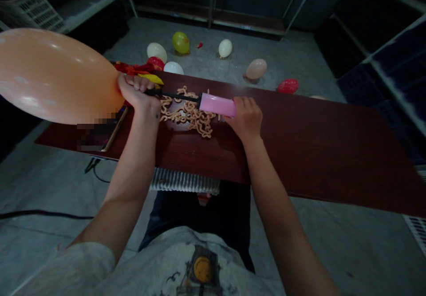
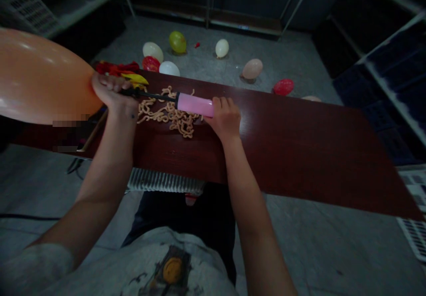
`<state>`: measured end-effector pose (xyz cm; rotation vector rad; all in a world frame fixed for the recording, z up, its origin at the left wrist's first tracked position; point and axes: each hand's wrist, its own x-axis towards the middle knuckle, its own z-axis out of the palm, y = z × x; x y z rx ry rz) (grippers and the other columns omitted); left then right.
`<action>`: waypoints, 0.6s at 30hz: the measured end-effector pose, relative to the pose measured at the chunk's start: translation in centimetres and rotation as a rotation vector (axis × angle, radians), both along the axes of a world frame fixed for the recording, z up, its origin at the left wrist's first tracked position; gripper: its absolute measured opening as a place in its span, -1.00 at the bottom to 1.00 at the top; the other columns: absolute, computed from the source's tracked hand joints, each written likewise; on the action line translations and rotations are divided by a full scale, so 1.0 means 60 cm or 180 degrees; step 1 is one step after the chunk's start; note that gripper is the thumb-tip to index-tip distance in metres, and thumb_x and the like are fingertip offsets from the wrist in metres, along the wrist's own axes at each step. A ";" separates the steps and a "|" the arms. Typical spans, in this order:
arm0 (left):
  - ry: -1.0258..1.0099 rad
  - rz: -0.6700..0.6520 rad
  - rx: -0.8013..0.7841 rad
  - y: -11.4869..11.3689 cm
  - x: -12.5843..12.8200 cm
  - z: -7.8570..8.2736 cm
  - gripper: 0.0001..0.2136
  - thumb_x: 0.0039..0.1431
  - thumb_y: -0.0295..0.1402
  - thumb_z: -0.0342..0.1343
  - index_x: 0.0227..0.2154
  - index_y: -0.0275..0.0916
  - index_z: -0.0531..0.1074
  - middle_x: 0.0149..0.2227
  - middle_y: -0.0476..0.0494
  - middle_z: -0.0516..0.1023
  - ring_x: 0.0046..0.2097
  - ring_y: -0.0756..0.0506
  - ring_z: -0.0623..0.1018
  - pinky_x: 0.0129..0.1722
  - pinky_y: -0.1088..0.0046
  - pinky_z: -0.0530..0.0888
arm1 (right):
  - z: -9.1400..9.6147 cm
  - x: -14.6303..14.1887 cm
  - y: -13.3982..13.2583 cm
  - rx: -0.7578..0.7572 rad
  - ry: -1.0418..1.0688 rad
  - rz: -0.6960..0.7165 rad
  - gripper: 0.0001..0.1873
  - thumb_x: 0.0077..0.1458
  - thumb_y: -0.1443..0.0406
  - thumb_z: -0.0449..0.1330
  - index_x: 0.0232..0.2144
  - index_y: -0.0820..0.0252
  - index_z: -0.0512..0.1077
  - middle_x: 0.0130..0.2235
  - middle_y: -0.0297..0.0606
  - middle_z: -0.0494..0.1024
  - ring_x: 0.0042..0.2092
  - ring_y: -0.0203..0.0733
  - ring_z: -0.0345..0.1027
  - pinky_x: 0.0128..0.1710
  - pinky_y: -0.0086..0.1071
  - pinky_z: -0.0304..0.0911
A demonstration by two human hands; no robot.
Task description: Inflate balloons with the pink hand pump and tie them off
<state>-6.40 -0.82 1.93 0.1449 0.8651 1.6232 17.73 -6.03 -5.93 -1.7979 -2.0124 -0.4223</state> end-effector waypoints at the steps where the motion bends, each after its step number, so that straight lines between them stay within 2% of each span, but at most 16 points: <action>1: -0.0051 -0.0051 0.0083 -0.001 0.004 -0.006 -0.50 0.47 0.09 -0.38 -0.47 -0.17 -0.23 -0.54 0.06 -0.34 -0.59 0.01 0.17 -0.48 0.44 -0.12 | 0.000 -0.009 -0.001 -0.0056 -0.0027 0.0061 -0.59 0.12 0.15 0.22 -0.06 0.30 0.40 -0.11 0.03 0.52 -0.05 0.12 0.37 -0.11 -0.12 0.28; 5: -0.0203 -0.0171 0.0483 0.012 0.027 -0.037 -0.50 0.47 0.06 -0.31 -0.52 -0.16 -0.15 -0.61 0.08 -0.24 -0.59 0.00 0.18 -0.50 0.42 -0.07 | -0.004 -0.044 -0.005 -0.0268 -0.0068 0.0240 -0.55 0.11 0.06 0.22 -0.11 0.32 0.41 -0.13 0.05 0.56 -0.13 0.06 0.42 -0.22 -0.21 0.25; 7: -0.0211 -0.0079 0.0683 0.024 0.036 -0.047 -0.51 0.48 0.00 -0.26 -0.53 -0.17 -0.10 -0.63 0.08 -0.18 -0.62 0.02 0.12 -0.51 0.42 -0.05 | -0.007 -0.056 -0.005 -0.0307 -0.0044 0.0296 -0.52 0.12 0.01 0.20 -0.14 0.32 0.42 -0.16 0.05 0.57 -0.17 0.03 0.44 -0.25 -0.24 0.23; 13: -0.0200 0.0172 0.1136 0.036 0.046 -0.048 -0.55 0.52 -0.29 -0.20 -0.57 -0.20 -0.07 -0.67 0.10 -0.13 -0.65 0.05 -0.06 -0.56 0.43 -0.06 | -0.011 -0.058 -0.001 -0.0260 0.0051 0.0279 -0.48 0.09 -0.04 0.23 -0.16 0.32 0.44 -0.17 0.02 0.60 -0.20 0.00 0.46 -0.30 -0.29 0.20; 18: -0.0198 0.0227 0.1167 0.039 0.040 -0.051 -0.52 0.50 -0.25 -0.13 -0.60 -0.18 -0.05 -0.67 0.08 -0.10 -0.65 0.02 -0.03 -0.56 0.40 -0.03 | -0.006 -0.053 -0.002 -0.0158 -0.0002 0.0286 -0.46 0.14 -0.05 0.19 -0.08 0.30 0.43 -0.11 0.01 0.59 -0.15 0.01 0.45 -0.27 -0.28 0.21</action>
